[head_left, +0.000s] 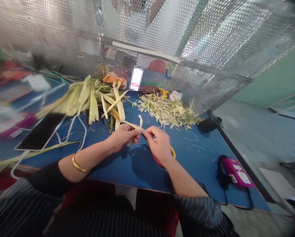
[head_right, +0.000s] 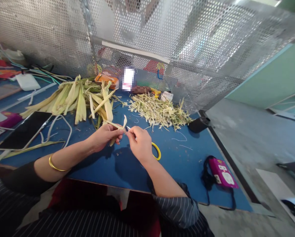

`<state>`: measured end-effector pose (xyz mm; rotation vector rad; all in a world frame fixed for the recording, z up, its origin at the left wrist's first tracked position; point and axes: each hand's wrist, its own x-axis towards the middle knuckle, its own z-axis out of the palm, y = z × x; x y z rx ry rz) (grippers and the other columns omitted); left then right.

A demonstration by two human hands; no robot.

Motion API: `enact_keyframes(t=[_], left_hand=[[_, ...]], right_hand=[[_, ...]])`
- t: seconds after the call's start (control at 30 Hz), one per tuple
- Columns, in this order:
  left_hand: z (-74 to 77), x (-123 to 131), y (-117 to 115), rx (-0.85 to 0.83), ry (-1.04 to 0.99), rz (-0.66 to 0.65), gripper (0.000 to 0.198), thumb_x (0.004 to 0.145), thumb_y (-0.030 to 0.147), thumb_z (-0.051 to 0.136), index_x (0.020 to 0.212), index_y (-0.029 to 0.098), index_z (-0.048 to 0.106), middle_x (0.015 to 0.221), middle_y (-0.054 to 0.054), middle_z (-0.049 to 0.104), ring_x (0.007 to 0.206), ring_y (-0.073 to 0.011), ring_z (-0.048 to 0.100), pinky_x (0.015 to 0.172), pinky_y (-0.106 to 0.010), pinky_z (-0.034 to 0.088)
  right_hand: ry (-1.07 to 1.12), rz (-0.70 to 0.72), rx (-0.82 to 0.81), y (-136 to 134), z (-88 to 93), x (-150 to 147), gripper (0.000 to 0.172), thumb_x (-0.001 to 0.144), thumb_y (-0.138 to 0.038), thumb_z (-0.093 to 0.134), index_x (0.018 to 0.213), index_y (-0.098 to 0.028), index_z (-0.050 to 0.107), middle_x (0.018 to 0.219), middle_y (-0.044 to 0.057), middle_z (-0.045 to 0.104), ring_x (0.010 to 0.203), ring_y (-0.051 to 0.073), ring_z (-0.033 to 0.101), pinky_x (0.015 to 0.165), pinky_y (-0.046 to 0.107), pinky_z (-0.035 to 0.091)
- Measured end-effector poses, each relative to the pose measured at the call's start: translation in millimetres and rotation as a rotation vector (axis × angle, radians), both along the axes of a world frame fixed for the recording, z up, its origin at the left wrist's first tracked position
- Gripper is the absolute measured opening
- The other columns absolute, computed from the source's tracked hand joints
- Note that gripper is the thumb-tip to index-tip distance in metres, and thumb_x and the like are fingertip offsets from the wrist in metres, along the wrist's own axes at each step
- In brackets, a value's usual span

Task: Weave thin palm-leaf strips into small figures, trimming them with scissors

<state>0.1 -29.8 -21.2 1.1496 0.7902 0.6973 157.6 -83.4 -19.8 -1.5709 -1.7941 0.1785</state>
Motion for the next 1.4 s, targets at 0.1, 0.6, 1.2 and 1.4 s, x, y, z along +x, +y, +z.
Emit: enact_keyframes(t=[0.1,0.6,1.2,1.4], left_hand=[[1.0,0,1,-0.053,-0.02,-0.007,0.025,0.074,0.032,0.067,0.066,0.011,0.059,0.054,0.001,0.052,0.046,-0.0068,0.048,0.048,-0.022,0.043],[12.9,-11,7,-0.167,-0.144,-0.036,0.026,0.079,0.034,0.061,0.088,0.01,0.064,0.065,-0.002,0.058,0.049,-0.0076,0.052,0.05,-0.023,0.045],[1.2,1,-8,0.079,0.114,-0.179,0.027,0.072,0.039,0.063,0.07,0.012,0.064,0.047,0.005,0.041,0.042,-0.0068,0.036,0.043,-0.021,0.032],[-0.6,1,-8,0.112,0.1,-0.202,0.025,0.073,0.036,0.062,0.069,0.012,0.066,0.046,0.004,0.042,0.041,-0.0069,0.038,0.045,-0.021,0.033]], right_hand=[[0.011,0.005,-0.01,-2,4.5,3,0.021,0.086,-0.032,0.05,0.069,-0.02,0.053,0.066,0.0,0.056,0.064,0.013,0.048,0.063,0.025,0.035],[0.606,0.078,-0.267,4,9.0,11,0.03,0.083,-0.044,0.052,0.074,-0.018,0.065,0.066,0.0,0.06,0.063,0.013,0.052,0.063,0.025,0.039],[0.964,0.037,-0.211,10,-15.1,-5,0.02,0.07,-0.035,0.066,0.066,-0.017,0.06,0.055,-0.003,0.052,0.052,0.009,0.044,0.053,0.024,0.036],[0.823,0.006,-0.18,13,-18.0,0,0.024,0.073,-0.038,0.063,0.065,-0.017,0.058,0.054,-0.003,0.05,0.052,0.01,0.044,0.051,0.024,0.036]])
